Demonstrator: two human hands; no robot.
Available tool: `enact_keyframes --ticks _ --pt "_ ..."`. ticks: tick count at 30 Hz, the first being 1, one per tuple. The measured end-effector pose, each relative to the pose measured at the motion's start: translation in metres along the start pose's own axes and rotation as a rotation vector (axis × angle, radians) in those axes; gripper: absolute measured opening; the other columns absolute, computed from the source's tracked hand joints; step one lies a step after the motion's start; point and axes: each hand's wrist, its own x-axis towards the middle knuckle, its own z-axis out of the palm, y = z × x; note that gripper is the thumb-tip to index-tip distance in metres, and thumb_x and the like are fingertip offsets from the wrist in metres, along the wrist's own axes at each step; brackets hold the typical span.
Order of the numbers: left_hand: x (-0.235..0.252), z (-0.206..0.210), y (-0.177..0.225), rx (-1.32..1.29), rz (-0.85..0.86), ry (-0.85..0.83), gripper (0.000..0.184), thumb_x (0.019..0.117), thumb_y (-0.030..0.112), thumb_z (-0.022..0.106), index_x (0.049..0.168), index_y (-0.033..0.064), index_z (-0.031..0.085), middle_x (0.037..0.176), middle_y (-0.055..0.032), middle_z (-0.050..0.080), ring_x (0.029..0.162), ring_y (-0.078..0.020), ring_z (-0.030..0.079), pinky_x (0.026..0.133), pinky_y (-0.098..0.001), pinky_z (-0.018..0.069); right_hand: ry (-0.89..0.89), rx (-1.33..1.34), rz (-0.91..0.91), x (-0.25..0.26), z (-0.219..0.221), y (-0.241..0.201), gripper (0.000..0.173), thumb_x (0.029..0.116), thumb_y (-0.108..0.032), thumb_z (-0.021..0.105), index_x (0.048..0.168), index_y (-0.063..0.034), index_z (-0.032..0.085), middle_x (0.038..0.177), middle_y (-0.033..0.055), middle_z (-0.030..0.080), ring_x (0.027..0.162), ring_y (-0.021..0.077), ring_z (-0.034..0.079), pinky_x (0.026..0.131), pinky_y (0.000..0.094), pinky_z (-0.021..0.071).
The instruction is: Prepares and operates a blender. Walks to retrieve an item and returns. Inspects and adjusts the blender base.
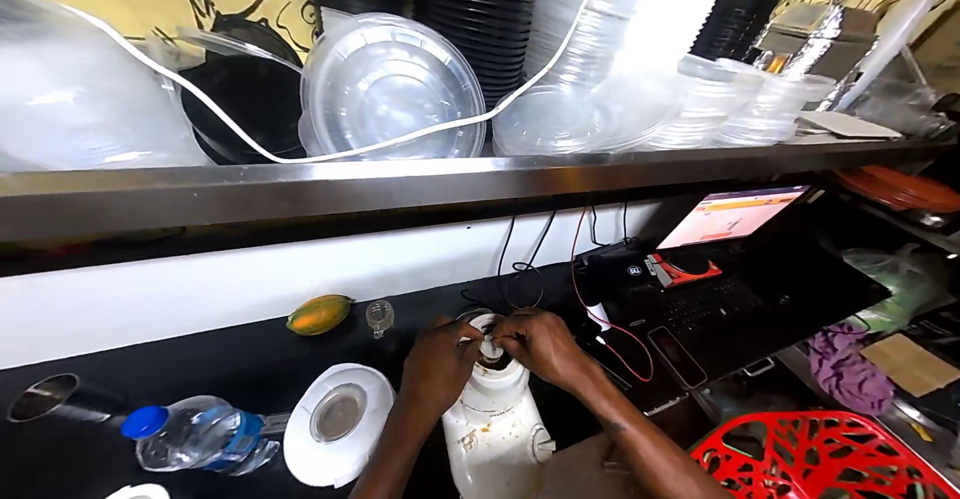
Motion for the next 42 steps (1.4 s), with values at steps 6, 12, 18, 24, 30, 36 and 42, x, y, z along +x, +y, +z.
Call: enact_keyframes --ticks 6,12,18,24,30,36,42 --pt "-0.005 -0.010 0.018 0.193 0.008 -0.099 0.024 0.0995 0.037 0.062 0.117 0.0296 0.077 0.135 0.0024 0.064 0.129 -0.0198 0.057 0.107 -0.0436 0.0480 -0.130 -0.051 0.087 0.001 -0.008 -0.016 0.022 0.1001 -0.031 0.059 0.097 -0.0200 0.077 0.097 -0.0023 0.073 0.096 0.0140 0.069 0.086 0.0413 0.0566" --pt "-0.001 -0.008 0.023 0.269 -0.016 -0.059 0.022 0.1014 0.036 0.060 0.111 0.0304 0.078 0.127 0.0055 0.068 0.121 -0.0183 0.062 0.100 -0.0429 0.0518 -0.137 -0.083 0.170 -0.007 -0.005 -0.028 0.026 0.1020 -0.034 0.054 0.106 -0.0243 0.078 0.109 -0.0057 0.074 0.105 0.0131 0.068 0.090 0.0411 0.0558" --pt "0.002 -0.004 0.016 0.158 0.055 0.075 0.017 0.0986 0.038 0.065 0.107 0.0299 0.078 0.119 0.0077 0.071 0.111 -0.0163 0.066 0.094 -0.0442 0.0554 0.040 0.040 0.190 -0.014 0.003 -0.019 0.021 0.0997 -0.031 0.059 0.102 -0.0226 0.078 0.096 -0.0052 0.074 0.091 0.0104 0.070 0.082 0.0390 0.0584" --pt "0.003 -0.007 0.008 0.042 0.063 0.141 0.021 0.0980 0.038 0.068 0.115 0.0277 0.076 0.116 0.0036 0.072 0.103 -0.0181 0.069 0.090 -0.0469 0.0580 0.012 0.347 0.303 -0.007 -0.008 -0.002 0.010 0.0952 -0.025 0.071 0.097 -0.0205 0.080 0.083 -0.0075 0.073 0.074 0.0036 0.067 0.072 0.0304 0.0578" --pt "0.002 -0.005 0.000 0.019 0.142 0.075 0.017 0.0973 0.030 0.069 0.112 0.0327 0.077 0.123 0.0088 0.069 0.112 -0.0139 0.066 0.095 -0.0441 0.0565 -0.076 0.422 0.344 0.001 -0.015 -0.008 0.010 0.0958 -0.019 0.070 0.099 -0.0178 0.080 0.084 -0.0042 0.073 0.076 0.0070 0.067 0.073 0.0327 0.0572" --pt "0.002 -0.012 0.001 0.008 0.224 -0.084 0.029 0.0943 0.035 0.070 0.122 0.0300 0.075 0.135 0.0069 0.064 0.128 -0.0119 0.058 0.108 -0.0418 0.0498 -0.041 0.613 0.395 0.004 -0.016 -0.008 0.012 0.0931 -0.010 0.072 0.103 -0.0114 0.079 0.086 0.0023 0.073 0.078 0.0125 0.067 0.074 0.0349 0.0576" --pt "0.008 -0.003 -0.006 0.020 0.265 0.027 0.028 0.1002 0.044 0.062 0.117 0.0278 0.077 0.126 0.0087 0.069 0.120 -0.0104 0.063 0.104 -0.0393 0.0517 -0.014 0.694 0.464 0.008 -0.011 -0.007 0.011 0.0941 -0.013 0.072 0.102 -0.0095 0.079 0.084 0.0024 0.072 0.072 0.0098 0.063 0.068 0.0297 0.0525"
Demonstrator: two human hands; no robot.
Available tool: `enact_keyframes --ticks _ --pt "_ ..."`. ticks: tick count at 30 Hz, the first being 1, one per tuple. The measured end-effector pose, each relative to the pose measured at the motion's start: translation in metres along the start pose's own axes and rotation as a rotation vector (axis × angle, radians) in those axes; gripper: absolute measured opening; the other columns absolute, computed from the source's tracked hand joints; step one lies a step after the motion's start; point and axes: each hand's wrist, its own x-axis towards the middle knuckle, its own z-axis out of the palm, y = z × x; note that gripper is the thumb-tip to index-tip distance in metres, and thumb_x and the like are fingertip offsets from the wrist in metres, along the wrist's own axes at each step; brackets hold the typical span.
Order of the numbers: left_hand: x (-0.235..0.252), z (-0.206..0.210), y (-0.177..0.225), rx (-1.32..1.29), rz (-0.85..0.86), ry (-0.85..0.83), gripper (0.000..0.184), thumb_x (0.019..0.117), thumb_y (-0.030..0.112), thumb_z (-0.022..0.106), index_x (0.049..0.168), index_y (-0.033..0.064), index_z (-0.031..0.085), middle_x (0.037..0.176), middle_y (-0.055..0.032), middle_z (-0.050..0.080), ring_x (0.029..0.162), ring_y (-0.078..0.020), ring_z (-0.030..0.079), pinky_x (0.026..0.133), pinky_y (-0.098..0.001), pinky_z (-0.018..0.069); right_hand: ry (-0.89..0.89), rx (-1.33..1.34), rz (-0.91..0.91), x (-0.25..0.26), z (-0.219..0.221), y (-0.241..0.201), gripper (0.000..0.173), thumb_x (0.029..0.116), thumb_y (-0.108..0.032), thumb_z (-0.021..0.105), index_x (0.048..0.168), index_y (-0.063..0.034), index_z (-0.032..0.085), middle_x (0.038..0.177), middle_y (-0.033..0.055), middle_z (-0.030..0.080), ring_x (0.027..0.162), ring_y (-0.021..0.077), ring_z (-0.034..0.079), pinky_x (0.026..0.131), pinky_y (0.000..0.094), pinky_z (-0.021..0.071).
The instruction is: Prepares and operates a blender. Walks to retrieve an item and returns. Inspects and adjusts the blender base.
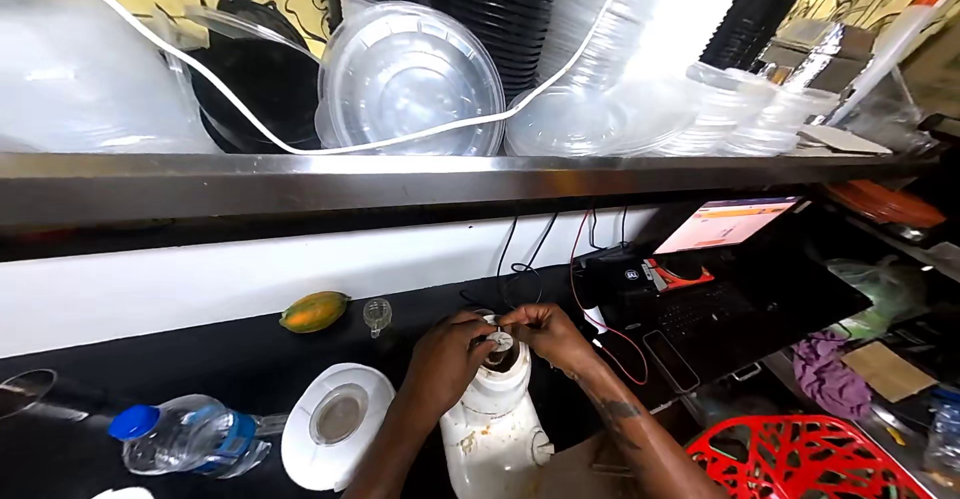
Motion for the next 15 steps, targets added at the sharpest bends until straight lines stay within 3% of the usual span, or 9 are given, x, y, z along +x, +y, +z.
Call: enact_keyframes --ticks 5,10,15 --pt "0.0016 -0.0023 -0.0042 -0.010 0.019 -0.004 0.030 0.1034 0.041 0.058 0.117 0.0232 0.077 0.127 0.0070 0.070 0.120 -0.0129 0.063 0.106 -0.0398 0.0495 -0.097 0.035 0.024 -0.0029 -0.0057 -0.0035 0.018 0.1002 -0.018 0.064 0.109 -0.0101 0.077 0.079 -0.0003 0.068 0.061 0.0047 0.055 0.055 0.0219 0.0443" --pt "0.0028 -0.0071 -0.0079 -0.079 -0.011 -0.056 0.031 0.1066 0.037 0.052 0.117 0.0214 0.077 0.129 0.0078 0.069 0.122 -0.0093 0.062 0.111 -0.0388 0.0456 -0.149 0.046 -0.015 -0.0065 -0.0057 -0.0025 0.022 0.1019 -0.023 0.062 0.112 -0.0091 0.077 0.086 -0.0003 0.071 0.064 0.0044 0.058 0.056 0.0214 0.0461" --pt "0.0039 -0.0081 -0.0093 -0.148 -0.060 -0.064 0.029 0.1038 0.040 0.056 0.115 0.0231 0.077 0.128 0.0085 0.069 0.123 -0.0092 0.061 0.109 -0.0395 0.0479 -0.132 0.070 -0.008 -0.0076 -0.0051 0.0018 0.023 0.1014 -0.025 0.064 0.111 -0.0083 0.076 0.082 -0.0005 0.069 0.062 0.0046 0.056 0.055 0.0214 0.0445"
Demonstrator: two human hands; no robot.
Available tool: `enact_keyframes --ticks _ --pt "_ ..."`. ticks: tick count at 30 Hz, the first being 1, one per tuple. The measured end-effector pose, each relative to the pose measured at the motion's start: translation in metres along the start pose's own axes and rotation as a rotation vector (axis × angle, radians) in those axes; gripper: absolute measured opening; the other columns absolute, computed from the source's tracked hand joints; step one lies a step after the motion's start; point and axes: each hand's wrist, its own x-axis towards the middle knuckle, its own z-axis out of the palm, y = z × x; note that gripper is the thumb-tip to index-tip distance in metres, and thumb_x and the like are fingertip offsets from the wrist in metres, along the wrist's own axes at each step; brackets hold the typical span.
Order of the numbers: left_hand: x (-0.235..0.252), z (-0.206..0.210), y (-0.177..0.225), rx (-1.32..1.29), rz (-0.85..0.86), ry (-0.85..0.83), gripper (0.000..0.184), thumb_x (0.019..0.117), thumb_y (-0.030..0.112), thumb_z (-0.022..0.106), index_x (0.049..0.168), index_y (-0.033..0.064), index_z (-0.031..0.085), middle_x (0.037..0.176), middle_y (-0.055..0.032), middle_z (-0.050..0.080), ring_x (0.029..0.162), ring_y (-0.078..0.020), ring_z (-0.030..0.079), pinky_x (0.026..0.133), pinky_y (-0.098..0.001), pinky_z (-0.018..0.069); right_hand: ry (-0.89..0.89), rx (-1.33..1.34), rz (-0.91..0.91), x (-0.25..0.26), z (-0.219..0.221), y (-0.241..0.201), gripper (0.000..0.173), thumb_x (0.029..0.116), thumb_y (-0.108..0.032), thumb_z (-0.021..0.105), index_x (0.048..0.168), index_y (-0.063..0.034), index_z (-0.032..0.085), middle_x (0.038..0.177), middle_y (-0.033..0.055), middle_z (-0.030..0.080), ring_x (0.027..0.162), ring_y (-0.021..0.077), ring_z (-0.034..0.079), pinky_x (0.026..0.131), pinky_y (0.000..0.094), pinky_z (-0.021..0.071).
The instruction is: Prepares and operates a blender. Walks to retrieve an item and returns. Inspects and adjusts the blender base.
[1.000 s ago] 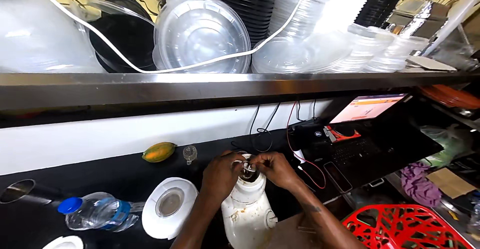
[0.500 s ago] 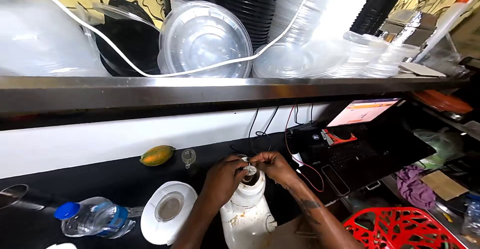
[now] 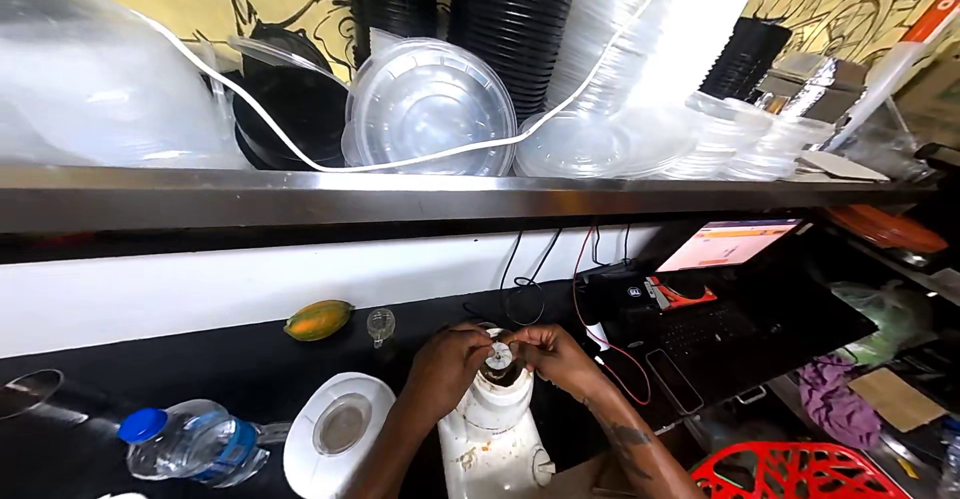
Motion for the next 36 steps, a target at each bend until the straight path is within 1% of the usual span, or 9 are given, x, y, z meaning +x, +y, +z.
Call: enact_keyframes --ticks 4,7,8,12,15,18,21,31,36 --pt "-0.002 0.006 -0.002 -0.020 0.026 0.075 0.021 0.0999 0.038 0.064 0.109 0.0267 0.078 0.122 0.0095 0.071 0.118 -0.0076 0.063 0.105 -0.0381 0.0518 0.023 -0.020 -0.036 -0.003 0.000 0.002 0.020 0.0983 -0.024 0.068 0.107 -0.0087 0.079 0.084 -0.0005 0.071 0.066 0.0049 0.059 0.060 0.0227 0.0479" --pt "-0.004 0.010 -0.003 0.043 0.083 0.136 0.016 0.0978 0.034 0.067 0.107 0.0293 0.080 0.121 0.0105 0.071 0.118 -0.0077 0.063 0.103 -0.0375 0.0529 0.049 -0.085 -0.082 -0.004 -0.001 0.005 0.017 0.0949 -0.021 0.073 0.106 -0.0096 0.080 0.096 0.0013 0.077 0.086 0.0088 0.071 0.081 0.0300 0.0588" --pt "-0.005 0.010 -0.002 0.075 0.091 0.141 0.015 0.0972 0.033 0.068 0.106 0.0295 0.080 0.122 0.0097 0.071 0.119 -0.0090 0.063 0.103 -0.0381 0.0526 0.065 -0.128 -0.094 -0.005 0.000 0.006 0.016 0.0943 -0.020 0.074 0.105 -0.0108 0.081 0.097 0.0000 0.078 0.089 0.0082 0.072 0.084 0.0305 0.0598" --pt "-0.007 0.009 0.004 0.197 0.061 0.097 0.015 0.0971 0.032 0.068 0.106 0.0322 0.080 0.127 0.0094 0.069 0.122 -0.0129 0.060 0.104 -0.0400 0.0505 0.141 -0.397 -0.128 -0.008 0.009 0.010 0.014 0.0938 -0.027 0.070 0.100 -0.0196 0.081 0.091 -0.0066 0.076 0.082 0.0030 0.070 0.079 0.0289 0.0589" --pt "-0.007 0.008 0.011 0.295 0.032 0.043 0.018 0.0991 0.033 0.064 0.108 0.0343 0.080 0.134 0.0094 0.066 0.129 -0.0153 0.056 0.109 -0.0418 0.0460 0.180 -0.558 -0.135 -0.010 0.016 0.010 0.017 0.0944 -0.030 0.066 0.099 -0.0221 0.080 0.093 -0.0064 0.076 0.086 0.0058 0.070 0.082 0.0352 0.0591" --pt "-0.005 0.003 0.019 0.359 -0.051 -0.061 0.024 0.1022 0.037 0.057 0.115 0.0371 0.078 0.149 0.0053 0.056 0.142 -0.0206 0.044 0.115 -0.0463 0.0385 0.207 -0.701 -0.133 -0.013 0.025 0.007 0.020 0.0947 -0.033 0.061 0.095 -0.0230 0.079 0.093 -0.0049 0.075 0.088 0.0107 0.071 0.080 0.0426 0.0581" --pt "-0.005 -0.001 0.023 0.340 -0.092 -0.113 0.026 0.1030 0.038 0.055 0.118 0.0384 0.077 0.154 0.0042 0.051 0.146 -0.0226 0.040 0.117 -0.0483 0.0357 0.204 -0.775 -0.137 -0.016 0.030 0.002 0.022 0.0951 -0.032 0.059 0.095 -0.0216 0.078 0.093 -0.0020 0.075 0.089 0.0153 0.071 0.080 0.0458 0.0581" --pt "-0.006 -0.001 0.029 0.283 -0.229 -0.142 0.027 0.1020 0.045 0.055 0.117 0.0372 0.077 0.141 0.0103 0.063 0.137 -0.0141 0.051 0.114 -0.0462 0.0408 0.109 -0.841 -0.044 -0.016 0.031 -0.014 0.022 0.0957 -0.031 0.060 0.102 -0.0246 0.079 0.103 -0.0030 0.076 0.098 0.0171 0.071 0.085 0.0487 0.0568" --pt "-0.011 -0.004 0.026 0.245 -0.263 -0.151 0.029 0.1017 0.050 0.054 0.118 0.0387 0.076 0.141 0.0113 0.063 0.136 -0.0149 0.053 0.110 -0.0481 0.0442 0.062 -0.829 -0.059 -0.013 0.026 -0.015 0.019 0.0951 -0.033 0.062 0.102 -0.0265 0.079 0.104 -0.0032 0.075 0.102 0.0167 0.070 0.089 0.0481 0.0558"
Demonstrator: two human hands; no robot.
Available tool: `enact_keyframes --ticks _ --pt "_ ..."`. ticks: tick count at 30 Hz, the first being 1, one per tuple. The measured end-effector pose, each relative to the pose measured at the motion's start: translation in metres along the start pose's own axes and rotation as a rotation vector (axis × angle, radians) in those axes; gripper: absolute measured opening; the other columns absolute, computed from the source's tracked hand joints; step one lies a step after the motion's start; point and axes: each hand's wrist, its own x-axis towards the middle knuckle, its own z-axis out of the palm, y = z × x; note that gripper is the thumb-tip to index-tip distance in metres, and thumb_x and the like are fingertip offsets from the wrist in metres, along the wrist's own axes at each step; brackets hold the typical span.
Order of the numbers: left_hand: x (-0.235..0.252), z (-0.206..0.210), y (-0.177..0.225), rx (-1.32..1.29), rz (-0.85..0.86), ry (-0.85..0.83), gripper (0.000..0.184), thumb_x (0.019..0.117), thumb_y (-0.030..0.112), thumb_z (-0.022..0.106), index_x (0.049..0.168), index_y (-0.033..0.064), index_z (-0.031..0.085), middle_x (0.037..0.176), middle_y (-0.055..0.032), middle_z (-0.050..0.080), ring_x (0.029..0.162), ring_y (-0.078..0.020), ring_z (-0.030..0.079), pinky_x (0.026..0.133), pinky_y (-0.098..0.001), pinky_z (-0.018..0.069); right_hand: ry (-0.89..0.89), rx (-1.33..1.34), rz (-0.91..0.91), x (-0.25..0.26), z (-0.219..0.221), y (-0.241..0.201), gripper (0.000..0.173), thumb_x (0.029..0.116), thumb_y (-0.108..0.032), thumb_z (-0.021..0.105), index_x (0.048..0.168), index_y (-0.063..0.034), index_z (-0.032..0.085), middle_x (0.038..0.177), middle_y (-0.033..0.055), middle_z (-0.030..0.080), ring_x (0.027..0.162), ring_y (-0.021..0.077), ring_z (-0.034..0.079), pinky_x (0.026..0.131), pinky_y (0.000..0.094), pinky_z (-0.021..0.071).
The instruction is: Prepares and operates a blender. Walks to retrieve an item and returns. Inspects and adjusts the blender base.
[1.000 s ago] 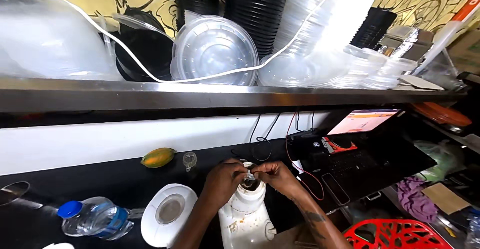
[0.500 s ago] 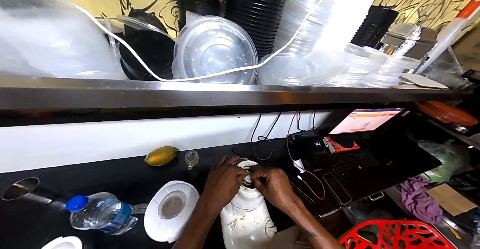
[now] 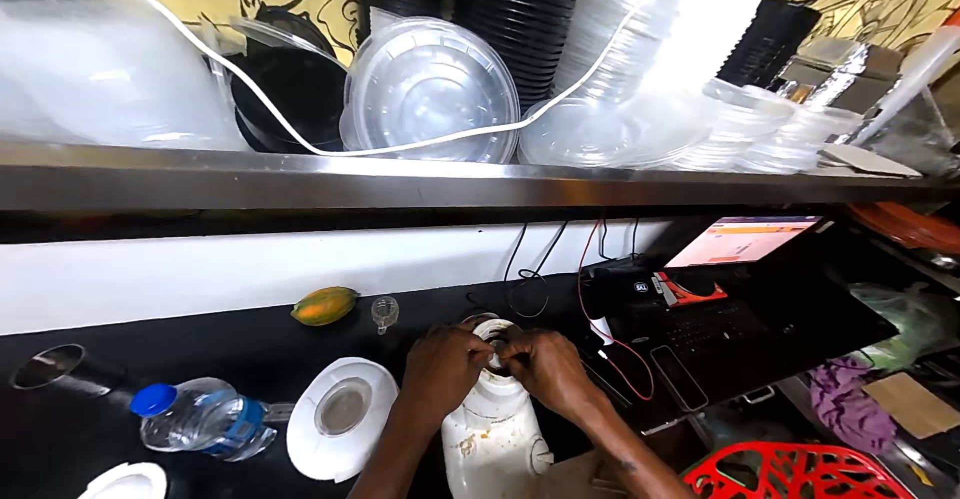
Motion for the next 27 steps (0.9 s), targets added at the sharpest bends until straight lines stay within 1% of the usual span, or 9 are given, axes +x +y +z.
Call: enact_keyframes --ticks 2,5,7,9,11,14,19,23,27 --pt "-0.001 0.004 -0.001 0.010 -0.004 0.020 0.032 0.1014 0.051 0.053 0.116 0.0362 0.077 0.139 0.0110 0.064 0.134 -0.0151 0.055 0.108 -0.0476 0.0458 -0.009 0.028 -0.027 0.001 0.002 0.004 0.019 0.0950 -0.035 0.063 0.101 -0.0281 0.079 0.104 -0.0055 0.074 0.102 0.0143 0.069 0.089 0.0458 0.0558" --pt "-0.001 0.009 -0.004 -0.028 0.031 0.055 0.040 0.1021 0.055 0.050 0.114 0.0270 0.077 0.139 0.0056 0.064 0.132 -0.0165 0.057 0.109 -0.0469 0.0471 -0.013 0.089 -0.041 0.004 0.004 0.009 0.020 0.0951 -0.037 0.063 0.099 -0.0252 0.079 0.100 -0.0051 0.074 0.098 0.0132 0.069 0.089 0.0443 0.0560" --pt "0.000 0.012 -0.006 -0.077 0.023 0.111 0.038 0.1025 0.052 0.052 0.112 0.0257 0.077 0.134 0.0056 0.067 0.125 -0.0155 0.061 0.105 -0.0460 0.0501 0.023 0.104 -0.029 0.006 0.007 0.013 0.020 0.0950 -0.037 0.063 0.098 -0.0250 0.078 0.097 -0.0058 0.074 0.093 0.0115 0.070 0.086 0.0429 0.0571" --pt "0.000 0.013 -0.005 -0.085 -0.010 0.173 0.031 0.0997 0.050 0.059 0.108 0.0273 0.077 0.125 0.0072 0.070 0.117 -0.0147 0.065 0.099 -0.0448 0.0535 0.054 0.135 -0.007 0.006 0.009 0.016 0.019 0.0944 -0.037 0.066 0.100 -0.0241 0.078 0.094 -0.0059 0.074 0.090 0.0100 0.070 0.084 0.0411 0.0583" --pt "0.002 0.012 0.000 -0.085 -0.040 0.206 0.025 0.0943 0.048 0.069 0.106 0.0265 0.076 0.116 0.0035 0.071 0.108 -0.0185 0.067 0.092 -0.0469 0.0552 0.078 0.162 -0.008 0.007 0.008 0.019 0.018 0.0945 -0.034 0.067 0.102 -0.0223 0.078 0.093 -0.0051 0.074 0.087 0.0096 0.070 0.083 0.0399 0.0589" --pt "0.007 0.010 0.007 -0.089 -0.081 0.202 0.026 0.0918 0.044 0.074 0.108 0.0244 0.074 0.112 -0.0002 0.071 0.105 -0.0221 0.068 0.091 -0.0482 0.0556 0.094 0.176 -0.029 0.008 0.007 0.022 0.017 0.0956 -0.033 0.066 0.101 -0.0222 0.078 0.091 -0.0055 0.074 0.085 0.0091 0.070 0.082 0.0397 0.0585" --pt "0.020 0.013 0.003 -0.252 -0.093 0.150 0.038 0.0881 0.034 0.078 0.122 0.0191 0.068 0.119 -0.0069 0.068 0.107 -0.0266 0.067 0.093 -0.0527 0.0546 0.194 0.224 -0.029 0.011 0.009 0.029 0.014 0.0935 -0.035 0.069 0.098 -0.0246 0.078 0.088 -0.0098 0.074 0.081 0.0036 0.069 0.078 0.0340 0.0595" --pt "0.025 0.014 -0.001 -0.335 -0.117 0.115 0.050 0.0850 0.034 0.081 0.128 0.0184 0.062 0.123 -0.0062 0.068 0.110 -0.0251 0.067 0.096 -0.0527 0.0541 0.213 0.323 -0.035 0.015 0.010 0.036 0.016 0.0905 -0.039 0.075 0.090 -0.0226 0.077 0.082 -0.0102 0.071 0.074 0.0018 0.066 0.072 0.0283 0.0581" --pt "0.026 0.017 -0.004 -0.411 -0.110 0.116 0.054 0.0825 0.031 0.084 0.131 0.0189 0.061 0.126 -0.0044 0.067 0.112 -0.0223 0.067 0.098 -0.0498 0.0550 0.150 0.284 -0.032 0.019 0.008 0.041 0.023 0.0928 -0.046 0.070 0.089 -0.0248 0.079 0.081 -0.0091 0.067 0.076 0.0036 0.064 0.073 0.0304 0.0559"
